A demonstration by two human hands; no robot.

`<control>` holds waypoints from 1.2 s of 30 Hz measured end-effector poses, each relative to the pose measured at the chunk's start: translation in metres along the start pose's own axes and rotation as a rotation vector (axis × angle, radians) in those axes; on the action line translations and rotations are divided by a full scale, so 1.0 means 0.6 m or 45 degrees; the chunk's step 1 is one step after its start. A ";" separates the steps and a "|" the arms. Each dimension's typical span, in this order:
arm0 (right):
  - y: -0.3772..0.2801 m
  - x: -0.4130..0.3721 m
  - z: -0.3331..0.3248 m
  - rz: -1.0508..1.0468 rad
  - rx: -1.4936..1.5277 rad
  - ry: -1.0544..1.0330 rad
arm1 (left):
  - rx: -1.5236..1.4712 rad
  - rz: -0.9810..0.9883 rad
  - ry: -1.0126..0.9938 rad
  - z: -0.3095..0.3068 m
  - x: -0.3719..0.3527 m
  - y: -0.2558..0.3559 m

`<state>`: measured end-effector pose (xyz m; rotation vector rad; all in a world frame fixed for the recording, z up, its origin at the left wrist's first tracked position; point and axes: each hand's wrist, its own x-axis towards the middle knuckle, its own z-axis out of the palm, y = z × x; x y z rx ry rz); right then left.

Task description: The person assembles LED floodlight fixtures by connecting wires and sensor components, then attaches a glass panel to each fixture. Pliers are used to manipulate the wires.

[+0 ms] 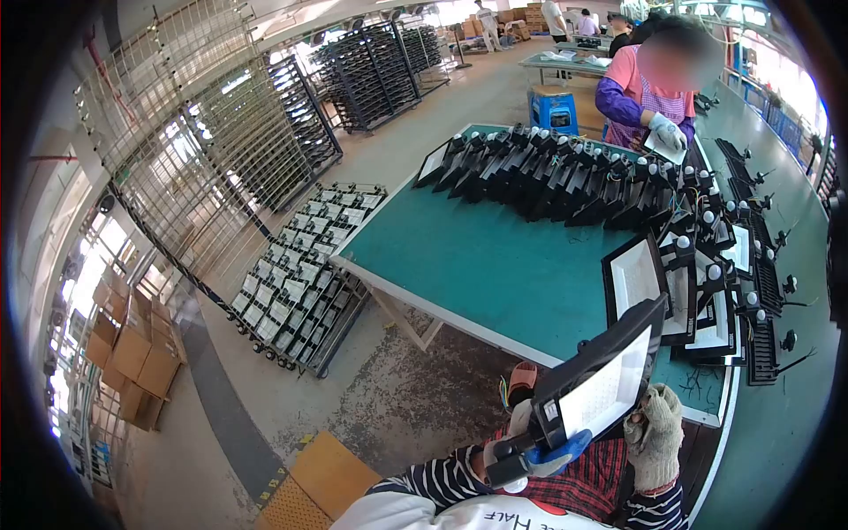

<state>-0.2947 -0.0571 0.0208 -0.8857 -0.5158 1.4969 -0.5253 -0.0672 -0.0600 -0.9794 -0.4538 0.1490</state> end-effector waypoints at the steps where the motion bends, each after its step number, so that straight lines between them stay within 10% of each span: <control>1: 0.000 0.002 0.000 0.003 0.025 -0.038 | -0.038 -0.015 0.001 0.005 0.003 -0.009; 5: -0.001 -0.004 0.030 0.027 -0.062 0.197 | 0.058 0.017 -0.057 0.034 -0.004 -0.052; 8: 0.007 0.002 0.036 0.034 -0.173 0.234 | 0.835 0.300 -0.291 0.039 0.032 -0.046; 11: 0.032 0.017 0.007 -0.075 -0.021 0.117 | 2.512 1.386 -0.452 0.067 0.049 -0.097; 14: 0.029 0.039 -0.011 0.156 0.095 -0.213 | 3.460 1.878 -0.423 0.078 0.042 -0.077; 30: 0.029 -0.003 -0.045 1.320 1.171 0.043 | 1.954 0.683 -0.433 0.053 0.081 -0.040; 36: 0.024 -0.015 -0.148 0.850 1.235 -0.635 | 1.759 0.392 -0.359 0.036 0.178 0.018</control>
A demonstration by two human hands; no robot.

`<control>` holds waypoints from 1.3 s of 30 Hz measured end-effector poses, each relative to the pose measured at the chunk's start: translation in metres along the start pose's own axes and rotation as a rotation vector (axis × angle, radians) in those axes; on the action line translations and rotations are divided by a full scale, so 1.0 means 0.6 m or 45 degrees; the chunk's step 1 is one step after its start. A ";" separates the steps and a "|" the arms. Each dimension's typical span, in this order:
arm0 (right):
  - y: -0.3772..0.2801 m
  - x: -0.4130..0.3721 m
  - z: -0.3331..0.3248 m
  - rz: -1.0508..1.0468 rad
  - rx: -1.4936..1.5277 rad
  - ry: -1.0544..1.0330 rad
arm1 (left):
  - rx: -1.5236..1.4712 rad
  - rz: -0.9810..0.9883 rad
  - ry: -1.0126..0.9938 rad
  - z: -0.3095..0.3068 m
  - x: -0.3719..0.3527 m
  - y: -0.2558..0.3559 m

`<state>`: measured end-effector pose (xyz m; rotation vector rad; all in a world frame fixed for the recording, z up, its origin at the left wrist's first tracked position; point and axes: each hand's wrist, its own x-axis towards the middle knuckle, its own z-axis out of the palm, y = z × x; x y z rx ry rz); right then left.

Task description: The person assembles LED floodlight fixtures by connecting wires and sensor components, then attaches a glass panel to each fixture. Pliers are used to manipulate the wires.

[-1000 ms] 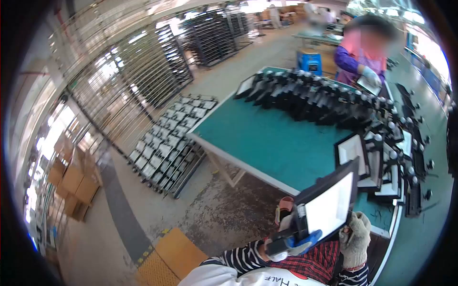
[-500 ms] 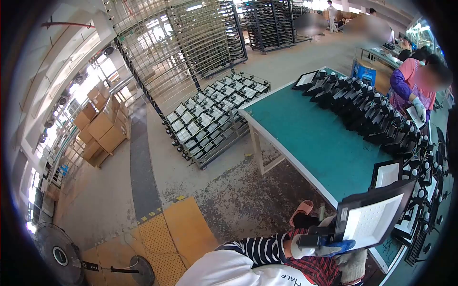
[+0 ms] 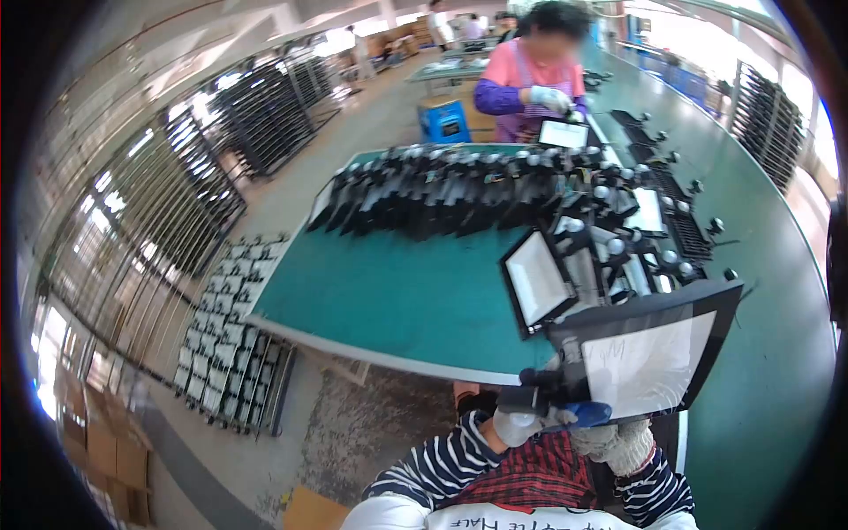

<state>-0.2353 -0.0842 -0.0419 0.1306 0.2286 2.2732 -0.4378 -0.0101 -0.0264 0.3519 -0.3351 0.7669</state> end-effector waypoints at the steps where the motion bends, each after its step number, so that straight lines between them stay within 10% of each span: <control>1: 0.002 -0.006 0.031 -0.054 -0.087 0.121 | -0.071 -0.022 -0.053 0.006 0.032 -0.008; 5: -0.021 -0.056 0.107 -0.248 -0.287 0.414 | 0.130 -0.292 -0.349 0.049 0.197 -0.038; 8: -0.085 -0.139 0.116 -0.339 -0.211 0.179 | 1.012 -0.379 -0.260 0.040 0.283 -0.117; 11: -0.153 -0.239 0.111 -0.314 -0.198 -0.188 | 0.772 -0.884 0.264 0.024 0.365 -0.236; 14: -0.199 -0.320 0.122 -0.384 -0.325 -0.400 | 0.635 -0.621 0.269 0.036 0.401 -0.318; 17: -0.202 -0.395 0.178 -0.927 -0.712 -0.062 | 0.598 -0.684 0.229 -0.009 0.431 -0.344; 20: -0.146 -0.386 0.252 -2.173 -0.995 0.916 | 0.519 -0.634 0.092 -0.066 0.446 -0.312; 25: -0.169 -0.524 0.133 -2.073 -1.327 1.416 | 1.244 -0.264 0.110 -0.035 0.525 -0.350; 32: -0.145 -0.503 0.095 -2.016 -1.586 1.527 | 2.371 -1.024 -0.568 -0.039 0.566 -0.538; 36: -0.140 -0.492 0.062 -1.983 -1.594 1.503 | 1.419 -1.706 -0.357 -0.059 0.589 -0.600; 39: -0.138 -0.487 0.072 -1.999 -1.661 1.788 | 1.707 -1.059 -0.520 -0.086 0.553 -0.622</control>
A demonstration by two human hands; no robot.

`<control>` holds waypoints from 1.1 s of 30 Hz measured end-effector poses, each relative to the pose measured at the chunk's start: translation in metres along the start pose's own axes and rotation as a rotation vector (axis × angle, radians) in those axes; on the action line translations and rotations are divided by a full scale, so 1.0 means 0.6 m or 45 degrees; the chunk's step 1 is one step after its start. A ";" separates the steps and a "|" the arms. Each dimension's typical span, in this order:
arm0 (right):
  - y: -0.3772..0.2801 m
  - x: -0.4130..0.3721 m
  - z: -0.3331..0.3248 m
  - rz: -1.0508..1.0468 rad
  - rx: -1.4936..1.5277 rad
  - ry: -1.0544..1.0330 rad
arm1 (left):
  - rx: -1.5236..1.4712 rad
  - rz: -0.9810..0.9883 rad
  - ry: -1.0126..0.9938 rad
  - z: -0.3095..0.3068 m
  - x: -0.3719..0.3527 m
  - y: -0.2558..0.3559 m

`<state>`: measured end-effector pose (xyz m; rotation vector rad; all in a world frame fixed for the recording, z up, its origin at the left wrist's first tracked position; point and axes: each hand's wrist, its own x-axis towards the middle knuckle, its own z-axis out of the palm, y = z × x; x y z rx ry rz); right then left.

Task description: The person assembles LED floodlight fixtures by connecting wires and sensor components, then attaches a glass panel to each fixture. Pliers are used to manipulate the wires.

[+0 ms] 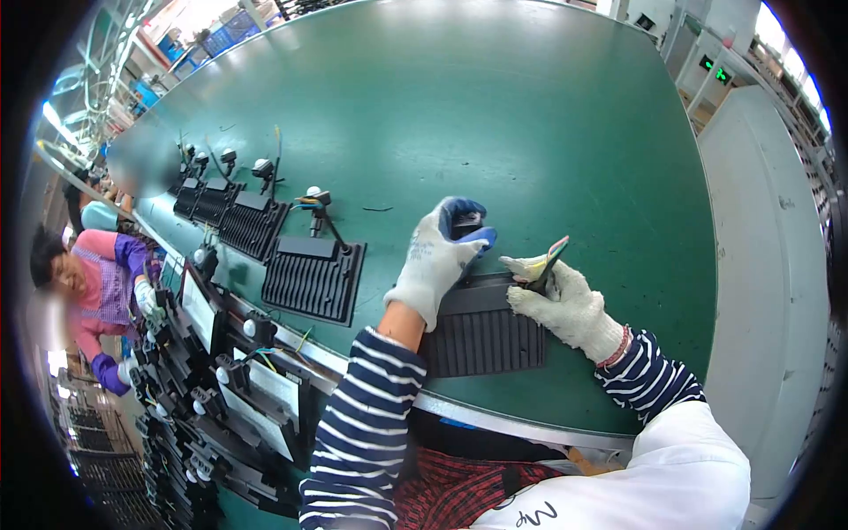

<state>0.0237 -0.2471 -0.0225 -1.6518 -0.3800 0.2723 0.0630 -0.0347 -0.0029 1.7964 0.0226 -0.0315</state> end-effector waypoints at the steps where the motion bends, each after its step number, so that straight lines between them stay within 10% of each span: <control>1: -0.003 0.006 -0.006 -0.148 -0.216 0.033 | 0.140 0.063 0.078 0.006 -0.003 0.006; 3: -0.035 0.018 -0.009 -0.532 -0.784 0.221 | 0.547 0.335 0.192 0.011 -0.005 -0.002; 8: -0.020 0.043 -0.039 0.114 0.010 -0.022 | 1.150 0.762 0.222 0.038 -0.004 -0.032; 14: -0.073 0.051 -0.047 -0.033 -0.778 -0.287 | 0.758 0.959 0.497 0.036 -0.028 -0.037; 16: -0.042 0.034 -0.038 -0.418 -0.709 -0.208 | 0.653 0.734 0.502 0.041 -0.081 -0.028; 24: -0.043 0.015 -0.016 -0.331 -0.668 -0.119 | 0.073 0.235 0.040 0.091 -0.135 -0.005; 30: -0.017 -0.007 0.006 -0.494 0.025 0.375 | 0.260 0.387 0.028 0.140 -0.137 -0.051; 33: -0.047 -0.011 -0.015 -0.592 -0.480 0.196 | 0.200 0.409 0.126 0.162 -0.138 -0.035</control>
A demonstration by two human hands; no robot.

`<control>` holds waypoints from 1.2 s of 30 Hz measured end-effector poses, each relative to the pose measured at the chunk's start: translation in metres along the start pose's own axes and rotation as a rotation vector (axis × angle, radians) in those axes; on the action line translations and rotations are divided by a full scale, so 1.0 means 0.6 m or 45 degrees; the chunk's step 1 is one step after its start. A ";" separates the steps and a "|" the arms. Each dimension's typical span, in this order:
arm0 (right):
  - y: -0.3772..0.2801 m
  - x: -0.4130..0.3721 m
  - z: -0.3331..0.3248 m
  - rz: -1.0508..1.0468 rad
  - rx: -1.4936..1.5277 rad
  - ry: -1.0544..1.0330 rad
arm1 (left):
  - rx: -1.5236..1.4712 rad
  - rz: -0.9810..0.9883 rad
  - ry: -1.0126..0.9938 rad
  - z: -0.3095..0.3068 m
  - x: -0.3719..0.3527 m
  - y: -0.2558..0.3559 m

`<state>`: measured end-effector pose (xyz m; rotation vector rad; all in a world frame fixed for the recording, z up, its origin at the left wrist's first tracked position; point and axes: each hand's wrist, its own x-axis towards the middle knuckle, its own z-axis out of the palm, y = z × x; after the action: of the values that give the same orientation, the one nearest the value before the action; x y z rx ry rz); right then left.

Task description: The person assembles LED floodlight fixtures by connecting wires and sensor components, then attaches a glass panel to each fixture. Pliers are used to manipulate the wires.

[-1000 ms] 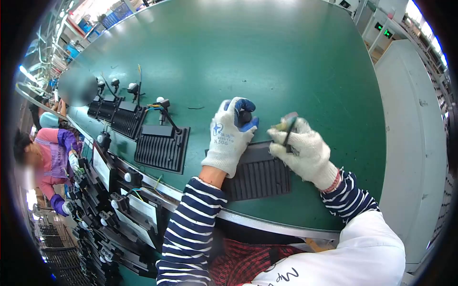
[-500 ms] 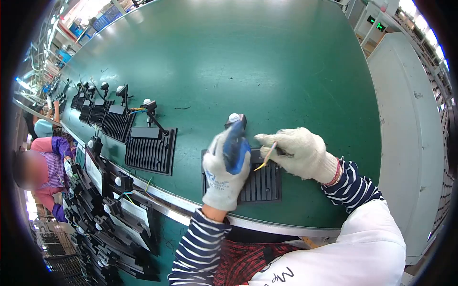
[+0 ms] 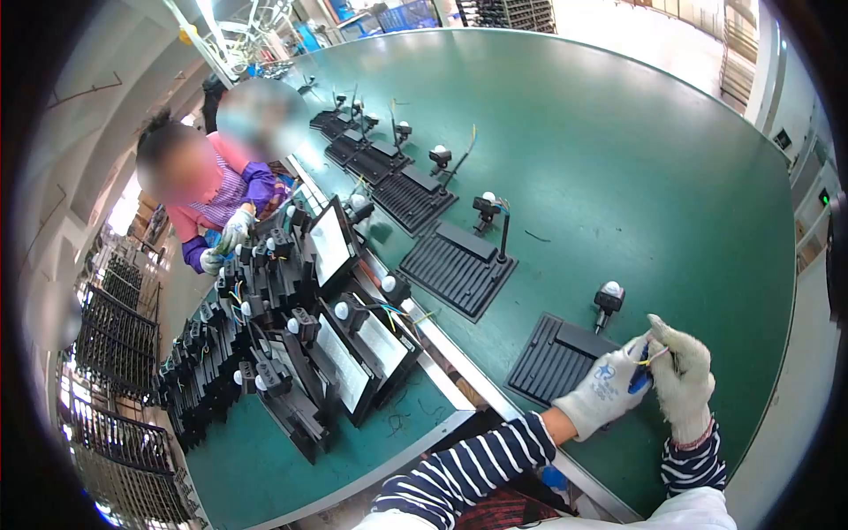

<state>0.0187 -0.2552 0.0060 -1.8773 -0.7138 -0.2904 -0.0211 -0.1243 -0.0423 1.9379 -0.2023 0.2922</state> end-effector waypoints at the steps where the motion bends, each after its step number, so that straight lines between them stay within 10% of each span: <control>1: -0.007 0.002 -0.002 0.019 0.035 0.040 | -0.032 0.035 0.029 0.008 0.002 0.000; 9: -0.027 -0.003 -0.041 0.517 0.004 -0.130 | 0.024 0.208 0.087 0.020 -0.010 0.007; 14: 0.050 -0.026 -0.023 0.658 0.424 0.223 | 0.343 0.247 0.005 0.040 -0.001 -0.017; 26: 0.037 -0.023 -0.033 0.715 0.754 0.355 | 0.594 0.207 -0.102 0.014 -0.007 -0.002; 34: 0.011 -0.084 0.016 0.346 0.219 -0.227 | -0.061 0.111 0.014 -0.050 -0.005 -0.009; 36: -0.014 -0.106 0.053 0.656 0.068 -0.417 | -0.092 0.145 -0.040 -0.080 -0.004 -0.007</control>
<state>-0.0404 -0.2461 -0.0329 -2.0026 -0.4193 0.3682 -0.0272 -0.0784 -0.0292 1.8633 -0.3401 0.3257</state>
